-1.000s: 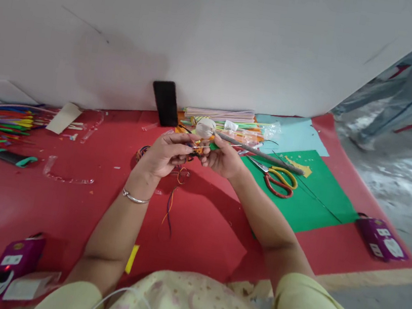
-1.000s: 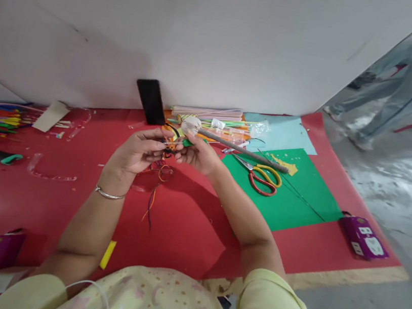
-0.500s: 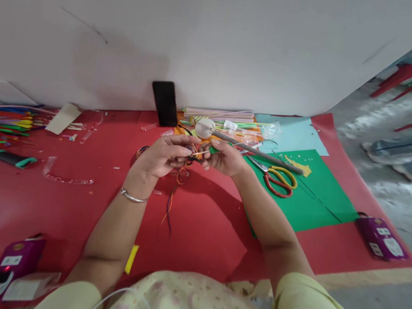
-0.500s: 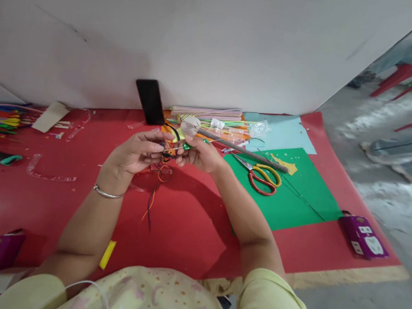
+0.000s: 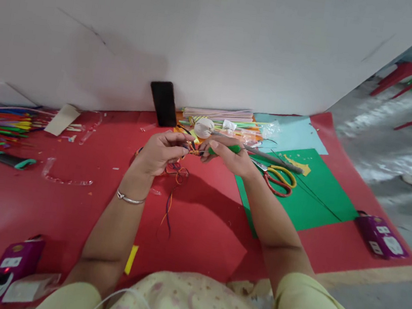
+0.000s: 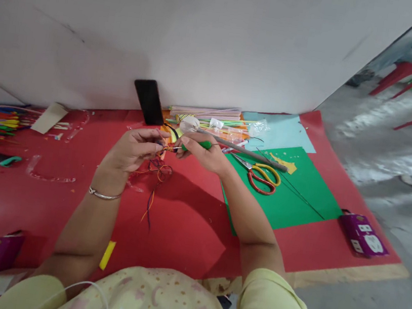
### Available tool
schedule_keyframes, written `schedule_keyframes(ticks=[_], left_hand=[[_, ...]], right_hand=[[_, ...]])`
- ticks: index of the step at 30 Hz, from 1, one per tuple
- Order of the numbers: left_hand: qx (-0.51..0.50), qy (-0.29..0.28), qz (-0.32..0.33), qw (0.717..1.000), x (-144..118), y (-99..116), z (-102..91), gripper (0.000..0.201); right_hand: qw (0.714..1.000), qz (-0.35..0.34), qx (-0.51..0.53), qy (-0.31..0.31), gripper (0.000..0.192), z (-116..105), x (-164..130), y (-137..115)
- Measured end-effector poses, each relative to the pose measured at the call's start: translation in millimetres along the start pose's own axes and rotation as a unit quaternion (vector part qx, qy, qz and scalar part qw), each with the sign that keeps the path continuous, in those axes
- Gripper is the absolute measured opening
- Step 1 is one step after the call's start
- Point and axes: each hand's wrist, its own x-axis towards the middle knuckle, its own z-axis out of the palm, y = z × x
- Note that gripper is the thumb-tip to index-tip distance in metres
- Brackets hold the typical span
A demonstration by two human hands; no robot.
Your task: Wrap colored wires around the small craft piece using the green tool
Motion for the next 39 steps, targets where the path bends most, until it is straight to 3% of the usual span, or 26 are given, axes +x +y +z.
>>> schedule_keyframes(ticks=[5,9,12,17,25,30,34,39], left_hand=[[-0.011,0.03,0.011,0.999,0.9,-0.6,0.7,0.036],[-0.037,0.065,0.012,0.997,2.2,-0.8,4.4,0.035],[-0.053,0.076,0.008,0.996,2.8,-0.3,7.8,0.034],[-0.074,0.094,0.024,0.993,3.8,-1.4,10.6,0.034],[-0.058,0.126,0.048,0.989,5.8,-5.4,10.7,0.036],[-0.062,0.159,0.074,0.983,4.6,-5.5,17.5,0.035],[-0.095,0.122,0.052,0.987,3.7,-4.0,16.0,0.039],[-0.143,0.009,-0.051,0.988,3.7,-2.6,4.6,0.039]], right_hand=[[0.982,-0.107,-0.152,0.023,0.052,10.9,-5.7,-8.8],[0.924,-0.246,-0.29,0.046,0.039,21.0,-3.8,1.0],[0.885,-0.297,-0.356,0.047,0.028,25.0,-2.2,17.1],[0.835,-0.315,-0.444,0.075,0.027,25.8,-4.0,36.0],[0.79,-0.323,-0.518,0.062,0.031,26.9,-4.0,37.0],[0.784,-0.322,-0.521,0.096,0.026,27.7,-5.9,38.4],[0.785,-0.34,-0.506,0.11,0.031,26.2,-7.5,39.8],[0.791,-0.384,-0.468,0.091,0.047,18.6,-4.4,45.0]])
